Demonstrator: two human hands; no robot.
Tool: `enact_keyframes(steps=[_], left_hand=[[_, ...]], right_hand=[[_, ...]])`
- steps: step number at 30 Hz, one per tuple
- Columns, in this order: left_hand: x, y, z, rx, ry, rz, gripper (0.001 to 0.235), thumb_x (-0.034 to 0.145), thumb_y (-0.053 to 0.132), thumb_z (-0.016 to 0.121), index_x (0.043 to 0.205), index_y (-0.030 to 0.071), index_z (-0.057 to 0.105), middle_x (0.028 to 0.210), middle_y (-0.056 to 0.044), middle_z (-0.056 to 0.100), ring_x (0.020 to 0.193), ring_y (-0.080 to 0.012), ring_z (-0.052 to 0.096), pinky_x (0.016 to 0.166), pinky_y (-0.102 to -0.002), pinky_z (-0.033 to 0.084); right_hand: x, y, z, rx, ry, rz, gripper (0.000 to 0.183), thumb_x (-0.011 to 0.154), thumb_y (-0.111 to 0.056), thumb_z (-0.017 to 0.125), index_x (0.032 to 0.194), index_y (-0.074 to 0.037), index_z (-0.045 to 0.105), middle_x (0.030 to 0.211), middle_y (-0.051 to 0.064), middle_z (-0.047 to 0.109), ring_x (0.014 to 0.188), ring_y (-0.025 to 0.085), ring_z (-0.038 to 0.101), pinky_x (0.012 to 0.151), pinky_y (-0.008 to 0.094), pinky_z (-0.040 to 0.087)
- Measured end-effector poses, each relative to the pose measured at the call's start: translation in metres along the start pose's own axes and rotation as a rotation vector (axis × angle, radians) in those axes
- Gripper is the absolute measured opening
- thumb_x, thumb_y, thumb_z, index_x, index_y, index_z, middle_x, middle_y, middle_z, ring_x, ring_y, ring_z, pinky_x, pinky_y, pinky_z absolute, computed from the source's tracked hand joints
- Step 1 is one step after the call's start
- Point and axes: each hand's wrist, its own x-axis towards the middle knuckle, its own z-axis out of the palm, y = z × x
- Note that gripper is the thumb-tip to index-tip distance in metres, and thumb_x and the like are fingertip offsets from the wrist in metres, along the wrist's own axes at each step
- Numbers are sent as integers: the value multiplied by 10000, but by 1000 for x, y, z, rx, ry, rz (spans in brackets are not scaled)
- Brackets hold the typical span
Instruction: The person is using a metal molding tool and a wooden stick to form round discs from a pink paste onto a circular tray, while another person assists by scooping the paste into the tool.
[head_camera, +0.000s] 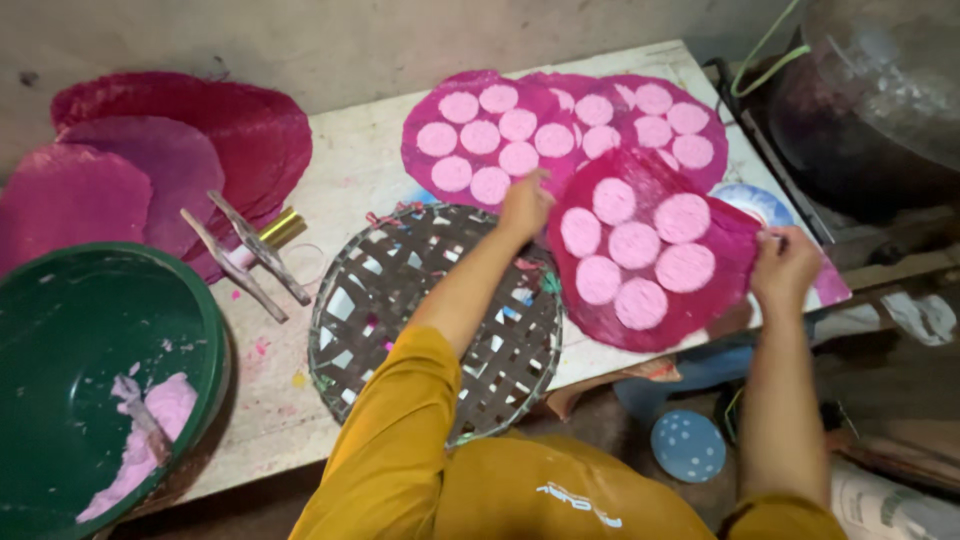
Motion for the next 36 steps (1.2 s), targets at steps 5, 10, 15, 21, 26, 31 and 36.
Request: enact_keyframes(steps=[5,10,15,21,26,31,36], left_hand=[[2,-33,-85,126,335,360,338,838,54,699,1171,52,645,975,-162,714,856,-330,720,725,-381,589],[-43,-27,-249,96,157,55,235,931,100,658,1163,62,658,825,-86,706,713,-181,710,660,-314,555],[-98,-19,-438,271,356,-133,252,910,112,646,1157,93,690,857,-82,758,767,-172,756,688,-311,585],[-168,-38,-607,486,476,-239,265,870,140,678,1132,121,714,911,-70,777,854,-216,760,762,-367,584],[-193,-83,-687,559,549,-333,230,891,187,615,1077,159,747,954,-83,781,876,-256,750,770,-400,585],[-171,-145,-709,623,450,-436,250,899,222,566,1076,189,739,988,-112,762,875,-342,744,792,-454,585],[-104,-197,-676,775,45,-534,262,872,257,626,1095,202,752,1048,-155,738,989,-375,706,826,-486,570]], right_hand=[[-40,-25,35,-135,-12,209,344,936,-61,748,1255,-6,632,1155,235,581,966,358,580,828,434,484],[-109,-30,62,130,-5,150,253,981,-13,734,1224,-4,664,1185,189,574,1031,290,573,937,394,497],[-141,-41,100,229,-39,123,131,1055,36,659,1184,12,658,1147,119,600,994,205,599,904,327,504],[-125,-148,148,385,-162,-177,121,1077,88,595,1178,28,622,1173,109,569,1049,193,597,925,289,510],[-146,-319,240,188,-675,-399,397,871,-171,793,1234,-52,684,1025,162,640,962,326,612,857,454,506],[-197,-442,353,-357,-963,-539,877,955,-341,591,1660,-104,126,1259,270,589,1052,433,654,816,526,571],[-235,-488,407,-519,-1014,-453,735,1083,-338,390,1674,-156,-8,1275,408,532,882,438,718,741,505,618]])
